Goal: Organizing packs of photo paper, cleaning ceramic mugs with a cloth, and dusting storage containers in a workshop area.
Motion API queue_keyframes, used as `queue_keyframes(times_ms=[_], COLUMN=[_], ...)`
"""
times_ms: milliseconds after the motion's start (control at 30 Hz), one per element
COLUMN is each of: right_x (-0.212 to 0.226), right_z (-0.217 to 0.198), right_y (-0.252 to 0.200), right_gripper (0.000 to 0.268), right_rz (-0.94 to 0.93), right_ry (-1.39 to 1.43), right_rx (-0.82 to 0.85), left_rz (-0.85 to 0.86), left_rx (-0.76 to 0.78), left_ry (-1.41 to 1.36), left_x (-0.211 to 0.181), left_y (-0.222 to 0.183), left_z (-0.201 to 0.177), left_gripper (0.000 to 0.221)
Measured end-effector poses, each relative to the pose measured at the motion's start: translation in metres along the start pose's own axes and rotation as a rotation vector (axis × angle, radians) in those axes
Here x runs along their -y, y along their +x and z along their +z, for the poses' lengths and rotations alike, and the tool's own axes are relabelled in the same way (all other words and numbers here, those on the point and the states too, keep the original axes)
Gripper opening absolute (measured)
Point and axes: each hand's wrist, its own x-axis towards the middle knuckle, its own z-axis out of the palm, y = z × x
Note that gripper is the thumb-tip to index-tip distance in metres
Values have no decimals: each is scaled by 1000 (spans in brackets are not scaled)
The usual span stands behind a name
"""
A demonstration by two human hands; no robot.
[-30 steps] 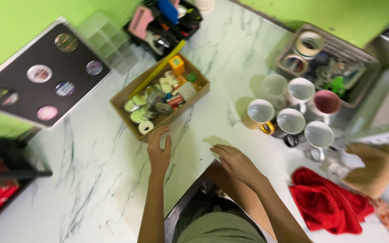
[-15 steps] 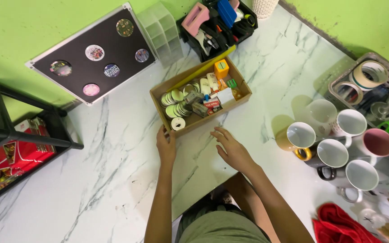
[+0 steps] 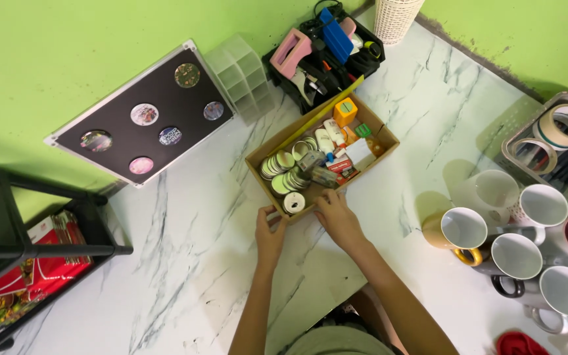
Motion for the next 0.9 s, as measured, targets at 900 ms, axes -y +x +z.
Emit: queue_keyframes(times_ms=[900], right_x=[-1], right_z=[-37], right_y=[166], right_gripper=[55], right_rz=[-256], right_ry=[151], right_rx=[-173], left_rz=[322], left_rx=[24], left_ry=[-8], left_x=[-56], left_y=[183], left_z=[71], left_gripper=[48])
